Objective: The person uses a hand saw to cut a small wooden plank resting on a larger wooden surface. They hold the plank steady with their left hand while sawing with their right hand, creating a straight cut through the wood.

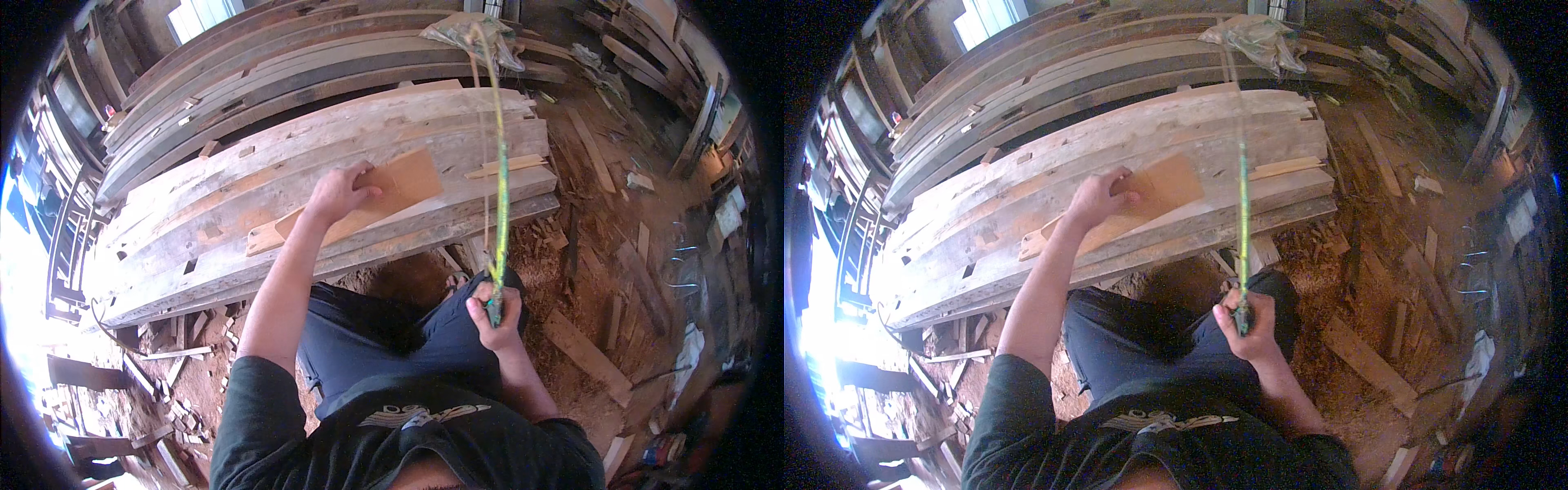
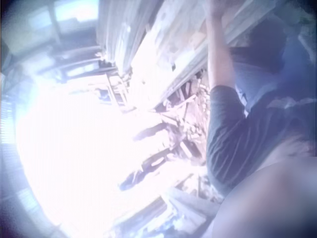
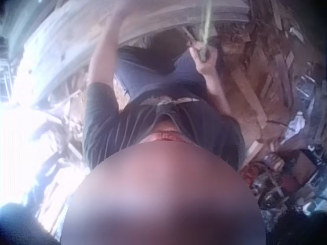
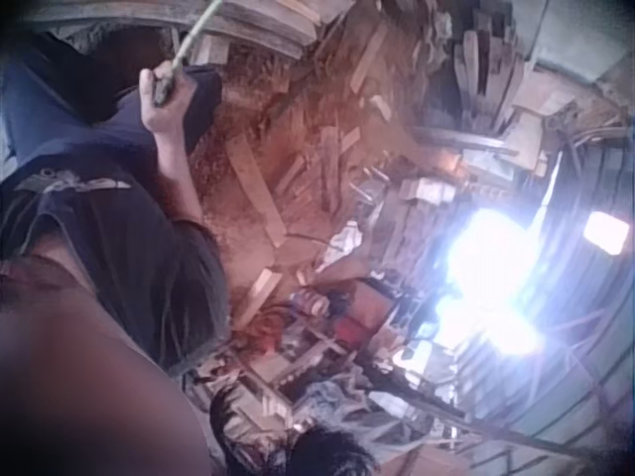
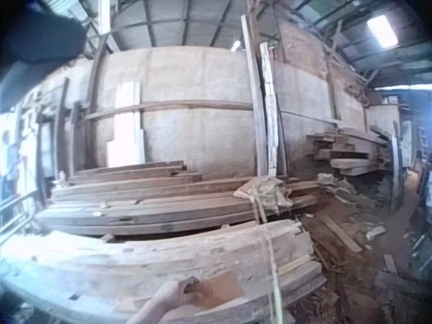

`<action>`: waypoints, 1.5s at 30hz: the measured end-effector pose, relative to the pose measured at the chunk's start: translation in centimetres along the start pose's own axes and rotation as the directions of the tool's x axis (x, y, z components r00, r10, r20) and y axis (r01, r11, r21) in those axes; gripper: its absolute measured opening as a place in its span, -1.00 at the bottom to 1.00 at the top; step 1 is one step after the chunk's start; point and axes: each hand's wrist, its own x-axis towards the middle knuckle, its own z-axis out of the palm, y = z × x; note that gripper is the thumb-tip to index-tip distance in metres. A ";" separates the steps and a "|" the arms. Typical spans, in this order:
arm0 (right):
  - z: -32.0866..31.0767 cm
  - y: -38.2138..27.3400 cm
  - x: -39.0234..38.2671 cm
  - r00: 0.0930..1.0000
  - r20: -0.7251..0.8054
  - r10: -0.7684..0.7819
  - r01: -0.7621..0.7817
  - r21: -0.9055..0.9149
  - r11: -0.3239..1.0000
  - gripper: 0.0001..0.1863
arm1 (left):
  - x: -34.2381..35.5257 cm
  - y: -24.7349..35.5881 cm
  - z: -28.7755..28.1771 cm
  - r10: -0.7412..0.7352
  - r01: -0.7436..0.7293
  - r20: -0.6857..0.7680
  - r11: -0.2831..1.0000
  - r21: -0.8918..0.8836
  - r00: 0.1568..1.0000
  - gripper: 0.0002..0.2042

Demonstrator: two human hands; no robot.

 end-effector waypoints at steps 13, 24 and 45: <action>-2.0 4.0 -8.2 0.844 -0.068 0.532 -0.523 0.118 0.844 -0.74 | 1.6 -5.6 8.4 0.091 -0.116 0.085 0.922 0.369 0.992 -0.51; -1.8 5.5 -9.4 0.825 0.116 0.553 -0.561 0.063 0.825 -0.71 | -2.7 -4.0 8.3 -0.001 -0.078 0.219 0.933 0.351 0.976 -0.55; 0.2 0.7 0.1 0.869 0.328 0.370 -0.409 0.058 0.911 -0.68 | 1.0 -2.8 3.1 -0.017 -0.012 0.158 0.984 0.178 0.987 -0.59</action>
